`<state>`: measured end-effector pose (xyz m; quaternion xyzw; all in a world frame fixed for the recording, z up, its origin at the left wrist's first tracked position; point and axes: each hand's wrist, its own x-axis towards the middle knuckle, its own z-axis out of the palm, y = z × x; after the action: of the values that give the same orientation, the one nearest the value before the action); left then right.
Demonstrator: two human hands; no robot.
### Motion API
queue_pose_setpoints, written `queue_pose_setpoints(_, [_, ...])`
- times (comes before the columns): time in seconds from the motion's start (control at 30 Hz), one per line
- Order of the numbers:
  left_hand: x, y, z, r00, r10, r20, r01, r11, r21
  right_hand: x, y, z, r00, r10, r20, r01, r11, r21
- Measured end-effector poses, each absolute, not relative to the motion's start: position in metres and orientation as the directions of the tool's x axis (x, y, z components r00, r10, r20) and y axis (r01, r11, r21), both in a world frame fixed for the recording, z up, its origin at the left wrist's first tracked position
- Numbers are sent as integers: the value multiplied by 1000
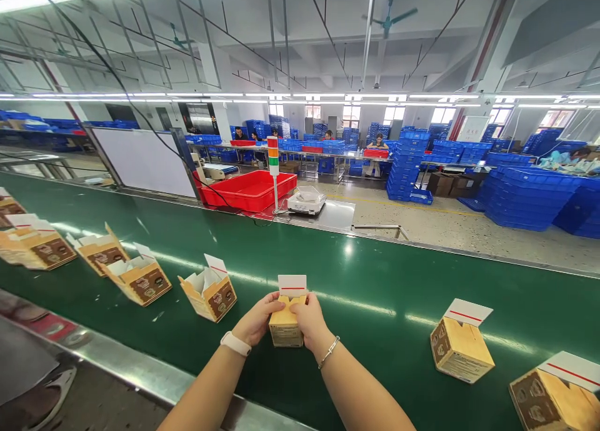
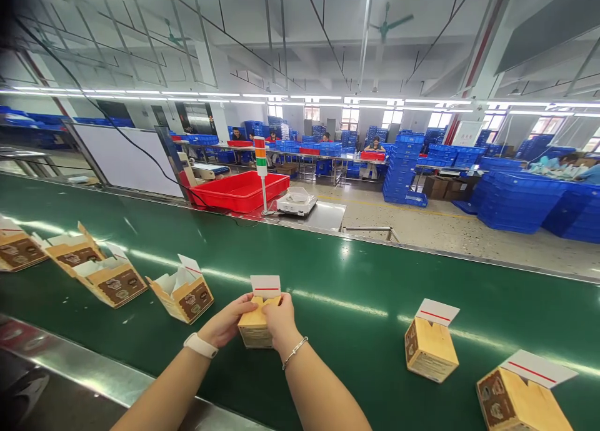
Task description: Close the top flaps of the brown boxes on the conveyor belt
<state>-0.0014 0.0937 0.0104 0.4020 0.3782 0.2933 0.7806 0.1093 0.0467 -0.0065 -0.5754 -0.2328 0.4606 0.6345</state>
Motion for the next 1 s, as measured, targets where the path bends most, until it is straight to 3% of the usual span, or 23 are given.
queue_pose_setpoints(0.1, [6,92,8,559,749,-356,-139,508,850,115,41,-2,413,854,-317,-386,-151,-910])
queue_pose_setpoints(0.27, [19,87,6,591,710,-382,-92,530,843,126,28,4,410,849,-333,-413,-153,-898])
queue_pose_setpoints(0.8, [47,62,18,609,769,-194,-132,339,931,159,-9,13,489,850,-194,-351,-12,-936])
queue_pose_setpoints(0.9, [49,63,24,541,826,-159,-91,245,965,169,-23,13,543,833,-108,-248,36,-968])
queue_pose_setpoints(1.0, [53,70,28,442,888,-131,-103,195,975,179,-42,7,631,771,88,26,93,-995])
